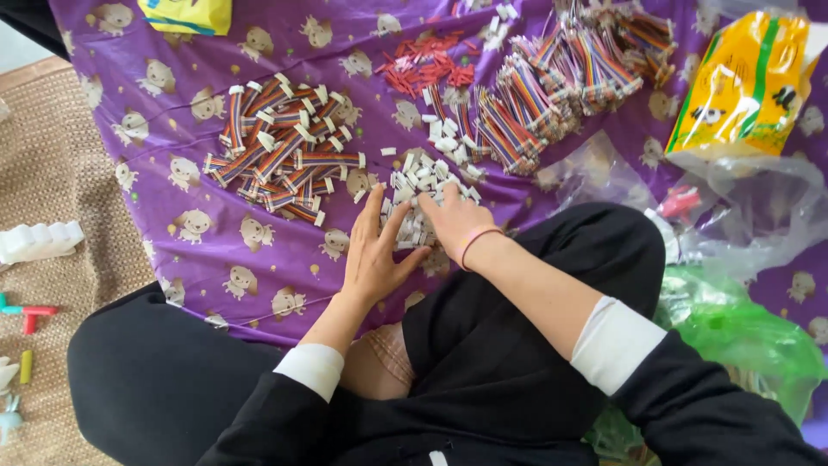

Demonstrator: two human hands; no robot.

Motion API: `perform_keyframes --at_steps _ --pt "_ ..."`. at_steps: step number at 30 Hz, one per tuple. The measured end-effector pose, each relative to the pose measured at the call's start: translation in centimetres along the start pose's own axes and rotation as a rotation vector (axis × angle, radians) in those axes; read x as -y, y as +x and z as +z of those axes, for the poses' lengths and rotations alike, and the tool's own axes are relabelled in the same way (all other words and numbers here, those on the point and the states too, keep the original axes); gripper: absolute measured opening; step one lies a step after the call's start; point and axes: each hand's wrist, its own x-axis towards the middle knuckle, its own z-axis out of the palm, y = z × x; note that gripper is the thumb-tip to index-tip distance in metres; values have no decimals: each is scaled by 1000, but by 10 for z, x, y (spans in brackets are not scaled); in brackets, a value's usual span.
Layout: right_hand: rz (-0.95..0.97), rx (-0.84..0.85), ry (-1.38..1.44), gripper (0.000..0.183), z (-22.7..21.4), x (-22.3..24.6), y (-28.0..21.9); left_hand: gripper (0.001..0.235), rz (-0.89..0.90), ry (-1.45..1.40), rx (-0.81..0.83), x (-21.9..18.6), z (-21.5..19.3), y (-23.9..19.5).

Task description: Assembling small plastic components by snapping them together while sitting on the floor.

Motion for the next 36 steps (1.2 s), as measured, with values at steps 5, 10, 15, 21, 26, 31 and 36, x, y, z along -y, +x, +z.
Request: perform_keyframes --at_steps 5,10,15,21,26,31,36 --pt "-19 29 30 24 -12 -3 7 43 27 8 -213 -11 -5 38" --pt "172 137 286 18 22 -18 39 11 167 -23 -261 -17 24 109" --pt "86 57 298 27 2 -19 43 28 268 3 484 -30 74 179" --pt "124 162 1095 13 -23 -21 -1 13 526 52 512 -39 87 188" --pt "7 208 1902 20 -62 -39 -38 13 134 -473 543 -44 28 183" --pt "-8 314 2322 35 -68 -55 -36 11 -173 -936 357 -51 -35 143" --pt "199 63 2166 30 -65 -38 -50 23 -99 -758 28 -60 -58 96"
